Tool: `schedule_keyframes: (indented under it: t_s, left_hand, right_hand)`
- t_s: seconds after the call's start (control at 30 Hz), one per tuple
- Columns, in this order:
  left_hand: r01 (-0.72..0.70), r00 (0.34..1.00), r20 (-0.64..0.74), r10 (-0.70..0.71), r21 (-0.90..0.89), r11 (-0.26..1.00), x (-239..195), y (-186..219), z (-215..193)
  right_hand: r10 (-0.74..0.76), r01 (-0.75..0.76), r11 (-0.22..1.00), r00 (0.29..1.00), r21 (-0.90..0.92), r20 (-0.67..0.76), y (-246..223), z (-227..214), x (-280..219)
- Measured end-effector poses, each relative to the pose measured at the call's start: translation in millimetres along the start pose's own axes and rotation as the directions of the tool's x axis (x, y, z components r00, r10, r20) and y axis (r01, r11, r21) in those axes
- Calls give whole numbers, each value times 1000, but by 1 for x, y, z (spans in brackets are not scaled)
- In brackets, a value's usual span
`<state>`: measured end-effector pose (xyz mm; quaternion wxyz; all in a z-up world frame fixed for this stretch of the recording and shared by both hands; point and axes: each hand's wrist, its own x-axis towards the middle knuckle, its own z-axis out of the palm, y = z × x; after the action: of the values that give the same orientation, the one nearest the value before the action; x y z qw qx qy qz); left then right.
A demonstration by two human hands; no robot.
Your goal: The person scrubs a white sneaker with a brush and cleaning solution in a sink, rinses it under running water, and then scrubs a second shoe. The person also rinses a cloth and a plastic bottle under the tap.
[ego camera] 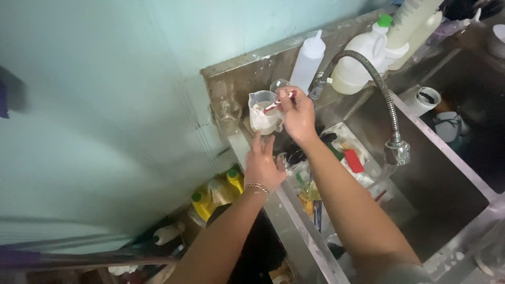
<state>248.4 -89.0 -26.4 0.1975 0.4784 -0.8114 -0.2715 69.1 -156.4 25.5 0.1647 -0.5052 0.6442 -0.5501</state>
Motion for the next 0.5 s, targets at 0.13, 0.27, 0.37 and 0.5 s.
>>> schedule_keyframes:
  t_s: [0.13, 0.27, 0.37, 0.5]
  left_hand:
    - [49, 998, 44, -50, 5, 999, -3, 11, -14]
    - [43, 999, 33, -42, -29, 999, -2, 3, -5]
    - [34, 999, 35, -33, -30, 999, 0, 2, -5]
    - [5, 1000, -25, -5, -11, 1000, -3, 7, -7]
  right_hand:
    - [262, -193, 925, 947, 326, -183, -1, -4, -5]
    - [516, -282, 683, 839, 674, -172, 13, -10, 2]
    - [600, -330, 611, 786, 720, -149, 24, -17, 0]
    - [606, -253, 535, 779, 806, -157, 43, -23, -6]
